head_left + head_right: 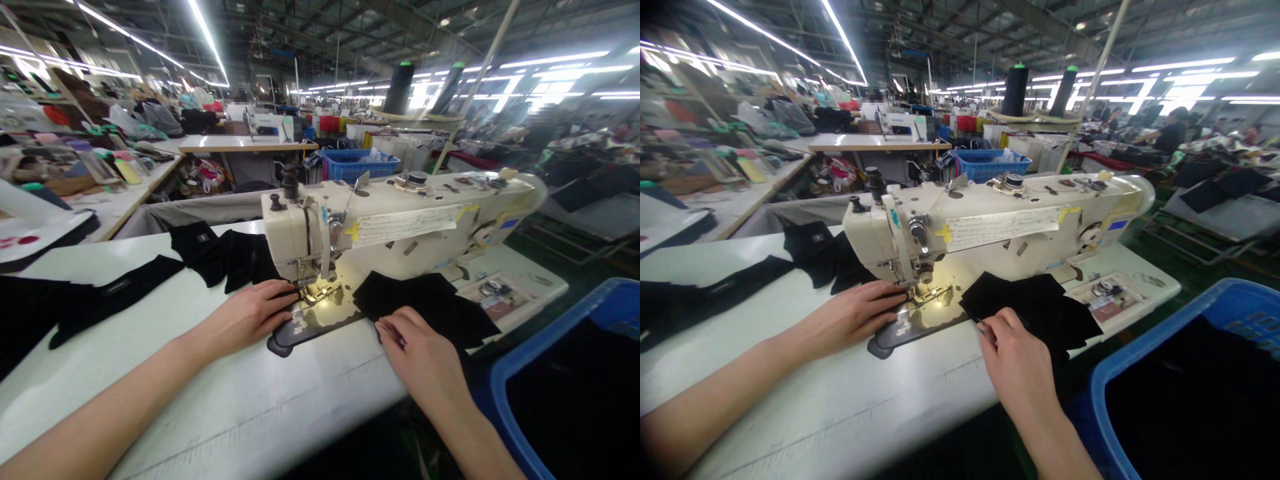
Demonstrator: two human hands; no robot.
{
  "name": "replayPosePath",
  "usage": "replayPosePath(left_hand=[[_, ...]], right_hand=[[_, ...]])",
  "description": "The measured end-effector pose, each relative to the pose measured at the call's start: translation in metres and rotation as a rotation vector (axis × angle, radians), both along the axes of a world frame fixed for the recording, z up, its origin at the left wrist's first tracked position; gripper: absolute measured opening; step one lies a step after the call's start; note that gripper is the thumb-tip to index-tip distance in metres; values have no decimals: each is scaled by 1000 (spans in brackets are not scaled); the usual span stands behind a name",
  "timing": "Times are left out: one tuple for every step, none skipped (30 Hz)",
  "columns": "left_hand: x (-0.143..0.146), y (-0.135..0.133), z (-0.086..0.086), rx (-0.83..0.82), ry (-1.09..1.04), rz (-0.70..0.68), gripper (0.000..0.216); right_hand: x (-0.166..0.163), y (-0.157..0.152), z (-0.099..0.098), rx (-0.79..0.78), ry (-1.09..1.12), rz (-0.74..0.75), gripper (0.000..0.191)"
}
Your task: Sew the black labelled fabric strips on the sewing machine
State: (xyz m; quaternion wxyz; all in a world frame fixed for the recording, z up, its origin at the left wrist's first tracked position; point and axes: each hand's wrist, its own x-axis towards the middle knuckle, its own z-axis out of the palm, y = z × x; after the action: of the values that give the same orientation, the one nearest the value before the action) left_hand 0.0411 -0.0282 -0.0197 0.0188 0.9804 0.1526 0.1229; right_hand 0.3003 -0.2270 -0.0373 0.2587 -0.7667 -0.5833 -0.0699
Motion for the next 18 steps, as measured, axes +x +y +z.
replayPosePath(left_hand=[[0, 1, 0, -6, 5, 3, 37], [0, 1, 0, -11, 6, 6, 37], [0, 2, 0, -15, 3, 9, 37], [0, 2, 0, -16, -2, 11, 37], [0, 3, 0, -17, -7, 12, 37], [0, 3, 0, -15, -9, 12, 37], [0, 3, 0, -13, -7, 12, 37], [0, 3, -1, -11, -3, 14, 38], [0, 3, -1, -9, -3, 17, 38], [0, 3, -1, -7, -5, 21, 38], [0, 3, -2, -5, -10, 24, 38], [0, 3, -2, -5, -14, 26, 37], [0, 3, -2, -5, -16, 24, 37], [0, 3, -2, -5, -18, 20, 37], [0, 2, -2, -5, -19, 15, 36], [0, 2, -2, -5, -21, 15, 37], [0, 1, -3, -6, -27, 19, 37], [0, 1, -3, -7, -35, 26, 37]], right_hand=[[0, 0, 0, -4, -3, 3, 31], [1, 1, -1, -5, -8, 3, 32], [1, 2, -1, -4, -15, -3, 32], [1, 3, -2, -2, -23, -11, 30], [2, 4, -2, -1, -32, -19, 28], [2, 6, -2, -3, -41, -27, 25], [2, 7, -2, -8, -52, -32, 24], [2, 9, -2, -23, -63, -30, 25], [1, 11, -1, -46, -72, -23, 27], [1, 12, 0, -72, -79, -16, 27], [0, 14, 1, -96, -83, -5, 25], [0, 15, 2, -114, -85, 5, 21], [-1, 16, 3, -125, -84, 13, 17], [-1, 16, 4, -129, -79, 20, 14], [0, 17, 4, -127, -71, 27, 14], [0, 17, 4, -122, -59, 36, 15], [1, 17, 3, -112, -47, 47, 17], [2, 16, 2, -94, -37, 54, 19]])
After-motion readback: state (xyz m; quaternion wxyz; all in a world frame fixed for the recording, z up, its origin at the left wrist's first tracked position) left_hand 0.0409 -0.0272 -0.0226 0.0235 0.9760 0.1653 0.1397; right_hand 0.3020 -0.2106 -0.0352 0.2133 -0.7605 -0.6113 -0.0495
